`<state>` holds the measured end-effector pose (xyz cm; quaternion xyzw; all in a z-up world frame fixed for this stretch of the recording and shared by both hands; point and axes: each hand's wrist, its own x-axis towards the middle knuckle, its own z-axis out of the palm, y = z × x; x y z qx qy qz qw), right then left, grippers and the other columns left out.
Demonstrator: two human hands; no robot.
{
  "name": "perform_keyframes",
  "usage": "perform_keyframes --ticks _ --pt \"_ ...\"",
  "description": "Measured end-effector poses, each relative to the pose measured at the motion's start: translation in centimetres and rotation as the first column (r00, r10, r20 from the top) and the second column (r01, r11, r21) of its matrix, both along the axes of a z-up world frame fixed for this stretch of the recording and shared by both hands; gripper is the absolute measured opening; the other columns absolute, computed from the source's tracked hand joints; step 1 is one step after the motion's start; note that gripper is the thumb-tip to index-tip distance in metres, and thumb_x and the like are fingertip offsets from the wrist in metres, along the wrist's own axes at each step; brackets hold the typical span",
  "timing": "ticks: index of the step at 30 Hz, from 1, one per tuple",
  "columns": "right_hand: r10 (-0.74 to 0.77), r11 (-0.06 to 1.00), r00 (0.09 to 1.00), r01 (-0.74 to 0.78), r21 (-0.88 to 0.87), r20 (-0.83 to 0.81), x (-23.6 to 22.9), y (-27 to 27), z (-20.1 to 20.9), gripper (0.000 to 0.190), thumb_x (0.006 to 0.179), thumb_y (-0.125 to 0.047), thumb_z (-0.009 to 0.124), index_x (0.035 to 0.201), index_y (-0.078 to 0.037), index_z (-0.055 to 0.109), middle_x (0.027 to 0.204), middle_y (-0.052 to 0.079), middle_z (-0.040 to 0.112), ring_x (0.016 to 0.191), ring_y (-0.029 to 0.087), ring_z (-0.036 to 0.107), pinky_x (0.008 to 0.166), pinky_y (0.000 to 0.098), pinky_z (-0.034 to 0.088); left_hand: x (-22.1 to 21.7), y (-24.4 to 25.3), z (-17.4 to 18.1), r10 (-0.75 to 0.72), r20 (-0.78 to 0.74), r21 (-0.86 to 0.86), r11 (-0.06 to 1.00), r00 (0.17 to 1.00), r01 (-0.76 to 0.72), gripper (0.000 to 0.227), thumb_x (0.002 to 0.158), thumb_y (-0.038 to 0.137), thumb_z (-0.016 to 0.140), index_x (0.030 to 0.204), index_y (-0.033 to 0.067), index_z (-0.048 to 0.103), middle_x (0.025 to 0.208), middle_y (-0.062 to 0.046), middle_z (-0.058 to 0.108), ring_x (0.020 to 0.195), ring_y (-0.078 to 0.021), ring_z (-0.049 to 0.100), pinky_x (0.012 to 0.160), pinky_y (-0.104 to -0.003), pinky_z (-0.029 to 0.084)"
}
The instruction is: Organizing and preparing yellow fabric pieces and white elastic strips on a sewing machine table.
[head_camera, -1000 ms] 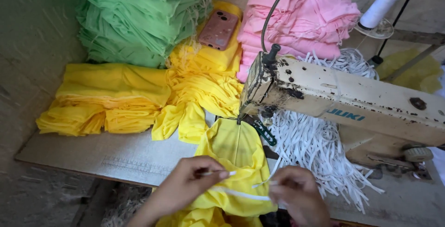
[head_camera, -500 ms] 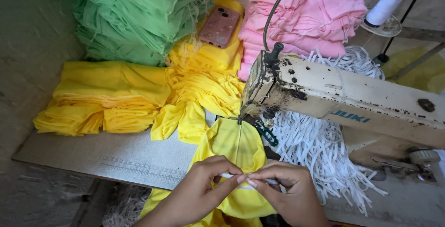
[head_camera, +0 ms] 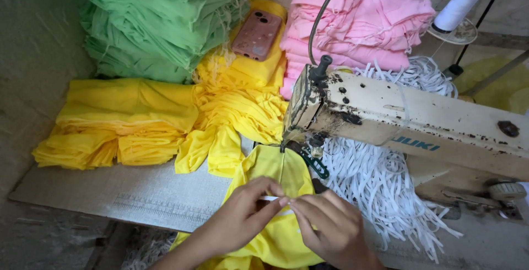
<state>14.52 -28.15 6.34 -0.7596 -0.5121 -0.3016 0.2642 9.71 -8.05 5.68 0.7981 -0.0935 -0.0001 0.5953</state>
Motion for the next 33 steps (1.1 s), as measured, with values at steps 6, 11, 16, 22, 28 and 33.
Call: perform_keyframes --ticks 6,11,16,22,28,33 --pt "-0.002 0.988 0.885 0.074 0.135 -0.465 2.3 -0.2 -2.5 0.01 0.079 -0.005 0.08 0.089 -0.008 0.08 0.078 0.005 0.08 0.061 0.012 0.067 0.053 0.0246 0.056 3.4 1.4 -1.4 -0.103 0.248 -0.009 0.994 0.963 0.109 0.01 0.093 0.015 0.072 0.099 0.0094 0.078 0.088 -0.004 0.074 0.075 -0.0124 0.066 0.066 -0.026 0.055" --pt "-0.194 0.968 0.562 0.243 -0.064 -0.804 5.1 0.4 -3.5 0.01 0.08 -0.013 0.082 0.089 -0.014 0.086 0.075 0.002 0.087 0.048 0.004 0.068 0.042 0.0175 0.059 6.8 2.6 -2.4 -0.251 0.257 0.17 0.962 0.933 0.212 0.014 0.095 0.01 0.069 0.106 0.0073 0.078 0.085 -0.007 0.076 0.072 -0.0141 0.068 0.062 -0.026 0.06" --pt "-0.52 0.853 0.376 0.285 -0.438 -0.767 8.9 1.6 -4.7 0.02 0.086 -0.042 0.076 0.101 -0.032 0.087 0.062 -0.01 0.078 0.038 0.006 0.036 0.043 0.0221 0.03 11.8 3.5 -5.2 -0.353 0.243 0.373 0.894 0.903 0.249 0.015 0.094 0.005 0.062 0.09 0.0047 0.076 0.083 -0.008 0.076 0.069 -0.0198 0.072 0.065 -0.031 0.06" --pt "-0.82 0.558 -0.004 0.214 -0.801 -0.572 9.9 5.3 0.8 0.021 0.091 -0.062 0.064 0.101 -0.047 0.076 0.084 -0.021 0.077 0.049 0.002 0.05 0.042 0.0158 0.03 13.3 3.4 -6.8 -0.285 0.147 0.377 0.902 0.947 0.212 0.021 0.094 0.003 0.061 0.075 0.0094 0.067 0.065 -0.001 0.064 0.052 -0.0129 0.06 0.056 -0.029 0.052" --pt "-0.51 0.854 -0.03 0.106 -0.51 -0.86 9.8 3.0 -3.4 0.016 0.091 -0.025 0.075 0.103 -0.017 0.083 0.092 -0.002 0.084 0.069 0.01 0.075 0.071 0.0235 0.058 11.7 3.5 -6.3 -0.165 -0.221 0.258 0.941 0.961 0.221 0.012 0.091 0.017 0.072 0.082 0.0128 0.078 0.068 0.002 0.069 0.056 -0.0087 0.056 0.055 -0.028 0.044" --pt "-0.507 0.847 -0.129 0.109 -0.52 -0.852 9.9 3.9 -2.6 0.014 0.094 -0.019 0.072 0.104 -0.012 0.077 0.097 0.003 0.079 0.075 0.015 0.074 0.069 0.0248 0.06 11.8 3.3 -5.3 -0.111 -0.294 0.241 0.952 0.949 0.186 0.014 0.091 0.015 0.072 0.079 0.0117 0.079 0.067 0.001 0.071 0.057 -0.0082 0.058 0.056 -0.027 0.045"
